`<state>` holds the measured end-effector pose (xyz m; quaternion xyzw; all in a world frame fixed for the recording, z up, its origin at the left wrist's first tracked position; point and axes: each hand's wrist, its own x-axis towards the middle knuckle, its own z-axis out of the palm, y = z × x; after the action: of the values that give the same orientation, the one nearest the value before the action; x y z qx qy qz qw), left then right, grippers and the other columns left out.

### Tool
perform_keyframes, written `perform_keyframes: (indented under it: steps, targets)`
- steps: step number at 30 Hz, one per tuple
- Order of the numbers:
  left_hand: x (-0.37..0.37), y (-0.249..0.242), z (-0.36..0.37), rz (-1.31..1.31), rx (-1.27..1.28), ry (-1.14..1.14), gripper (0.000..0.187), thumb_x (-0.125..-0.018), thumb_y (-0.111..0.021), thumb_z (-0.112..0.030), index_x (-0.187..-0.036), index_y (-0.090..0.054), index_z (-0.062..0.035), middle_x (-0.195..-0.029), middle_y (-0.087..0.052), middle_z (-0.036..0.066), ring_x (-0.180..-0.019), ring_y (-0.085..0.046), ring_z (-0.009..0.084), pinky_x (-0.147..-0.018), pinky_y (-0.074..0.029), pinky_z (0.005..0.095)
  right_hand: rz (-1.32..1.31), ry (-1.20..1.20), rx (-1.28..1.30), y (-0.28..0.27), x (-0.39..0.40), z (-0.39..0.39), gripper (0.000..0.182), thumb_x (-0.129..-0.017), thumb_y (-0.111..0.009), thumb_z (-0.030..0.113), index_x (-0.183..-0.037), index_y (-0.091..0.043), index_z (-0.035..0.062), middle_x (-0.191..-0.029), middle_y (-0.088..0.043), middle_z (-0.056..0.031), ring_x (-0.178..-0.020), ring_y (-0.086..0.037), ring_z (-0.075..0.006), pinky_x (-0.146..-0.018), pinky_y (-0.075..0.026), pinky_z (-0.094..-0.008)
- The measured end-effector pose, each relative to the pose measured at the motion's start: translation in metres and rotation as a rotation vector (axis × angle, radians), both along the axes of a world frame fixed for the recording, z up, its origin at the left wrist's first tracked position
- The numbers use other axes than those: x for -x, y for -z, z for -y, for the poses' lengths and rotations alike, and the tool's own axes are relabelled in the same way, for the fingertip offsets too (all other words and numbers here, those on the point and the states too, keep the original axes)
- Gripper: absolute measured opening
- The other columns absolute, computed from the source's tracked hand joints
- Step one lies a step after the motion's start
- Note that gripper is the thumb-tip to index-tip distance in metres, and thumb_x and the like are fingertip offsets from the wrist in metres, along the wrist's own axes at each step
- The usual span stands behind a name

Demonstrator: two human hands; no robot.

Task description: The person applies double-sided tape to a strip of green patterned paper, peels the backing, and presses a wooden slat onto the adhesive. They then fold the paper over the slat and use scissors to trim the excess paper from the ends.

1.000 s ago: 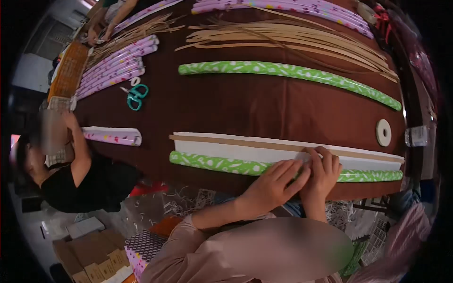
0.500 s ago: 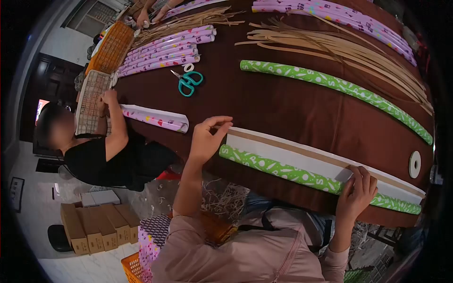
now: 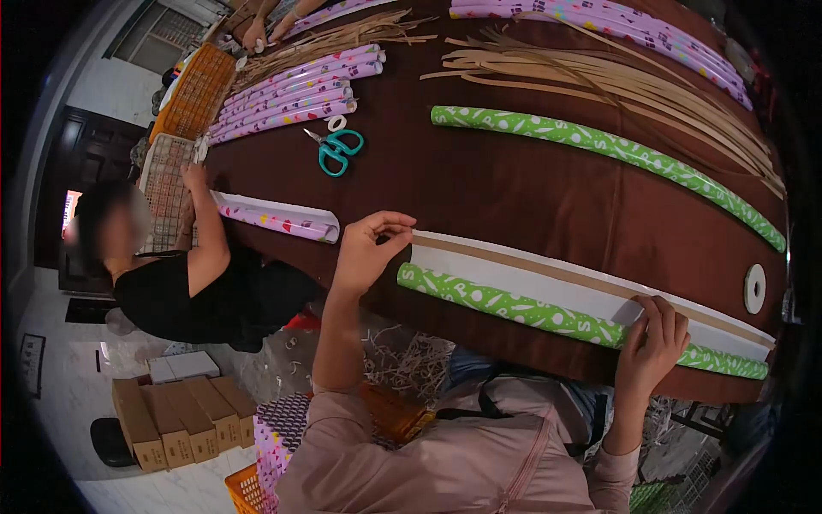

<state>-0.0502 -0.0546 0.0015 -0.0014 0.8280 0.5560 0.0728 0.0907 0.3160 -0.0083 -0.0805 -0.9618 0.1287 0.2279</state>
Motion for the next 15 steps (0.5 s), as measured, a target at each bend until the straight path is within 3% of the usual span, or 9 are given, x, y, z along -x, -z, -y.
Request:
perform_keyframes:
  steps: [15]
  targets:
    - [0.001,-0.0032,0.0048,0.004,-0.052,0.057,0.013,-0.085,-0.067,0.003,-0.097,-0.07,0.0018,-0.09,-0.069,0.004,-0.083,-0.063,0.0088,-0.076,-0.05,0.0228,-0.007,0.003,-0.005,0.0023,-0.0007,-0.0011,0.024,-0.081,-0.059,0.0,-0.102,-0.066,0.0067,-0.107,-0.064,-0.0078,-0.096,-0.055,-0.0278,-0.081,-0.037,-0.0388]
